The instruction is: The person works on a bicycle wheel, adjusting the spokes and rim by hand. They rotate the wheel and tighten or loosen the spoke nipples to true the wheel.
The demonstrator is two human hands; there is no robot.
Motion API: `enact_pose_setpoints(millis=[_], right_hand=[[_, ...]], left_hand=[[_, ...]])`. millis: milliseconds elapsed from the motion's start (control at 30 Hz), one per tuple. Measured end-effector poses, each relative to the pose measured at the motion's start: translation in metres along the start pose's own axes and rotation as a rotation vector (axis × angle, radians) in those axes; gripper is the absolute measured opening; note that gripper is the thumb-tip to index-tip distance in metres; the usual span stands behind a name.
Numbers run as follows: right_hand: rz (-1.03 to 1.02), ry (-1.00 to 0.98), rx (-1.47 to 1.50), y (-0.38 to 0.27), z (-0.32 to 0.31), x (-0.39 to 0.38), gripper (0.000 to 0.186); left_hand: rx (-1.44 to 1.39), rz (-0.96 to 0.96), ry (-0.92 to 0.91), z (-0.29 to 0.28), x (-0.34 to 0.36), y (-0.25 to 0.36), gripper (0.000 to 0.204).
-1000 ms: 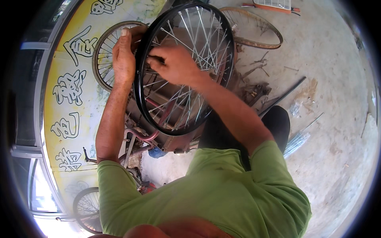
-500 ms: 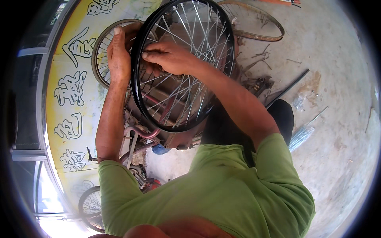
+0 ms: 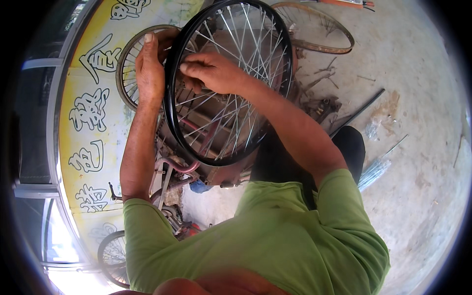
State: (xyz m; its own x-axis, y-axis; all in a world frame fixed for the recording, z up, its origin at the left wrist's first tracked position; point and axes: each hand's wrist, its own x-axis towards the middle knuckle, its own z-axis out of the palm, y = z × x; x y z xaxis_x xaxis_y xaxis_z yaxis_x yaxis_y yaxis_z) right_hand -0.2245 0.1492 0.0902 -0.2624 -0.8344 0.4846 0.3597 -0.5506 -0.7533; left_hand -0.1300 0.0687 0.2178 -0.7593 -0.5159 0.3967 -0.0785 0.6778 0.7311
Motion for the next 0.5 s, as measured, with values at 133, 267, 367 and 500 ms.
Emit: enact_pose_setpoints(millis=[133, 267, 367, 500], right_hand=[[-0.059, 0.09, -0.19, -0.006, 0.003, 0.003, 0.022], [-0.384, 0.415, -0.827, 0.004, 0.02, -0.003, 0.024], [-0.413, 0.437, -0.826, 0.013, 0.022, 0.001, 0.024], [-0.134, 0.211, -0.313, -0.004, 0.003, -0.001, 0.027]], left_hand=[[-0.005, 0.028, -0.004, 0.001, 0.007, -0.004, 0.062], [0.006, 0.022, 0.002, 0.001, 0.009, -0.004, 0.063], [0.057, 0.022, -0.011, -0.004, 0.012, -0.007, 0.066], [0.151, -0.018, -0.046, 0.005, 0.019, -0.002, 0.072]])
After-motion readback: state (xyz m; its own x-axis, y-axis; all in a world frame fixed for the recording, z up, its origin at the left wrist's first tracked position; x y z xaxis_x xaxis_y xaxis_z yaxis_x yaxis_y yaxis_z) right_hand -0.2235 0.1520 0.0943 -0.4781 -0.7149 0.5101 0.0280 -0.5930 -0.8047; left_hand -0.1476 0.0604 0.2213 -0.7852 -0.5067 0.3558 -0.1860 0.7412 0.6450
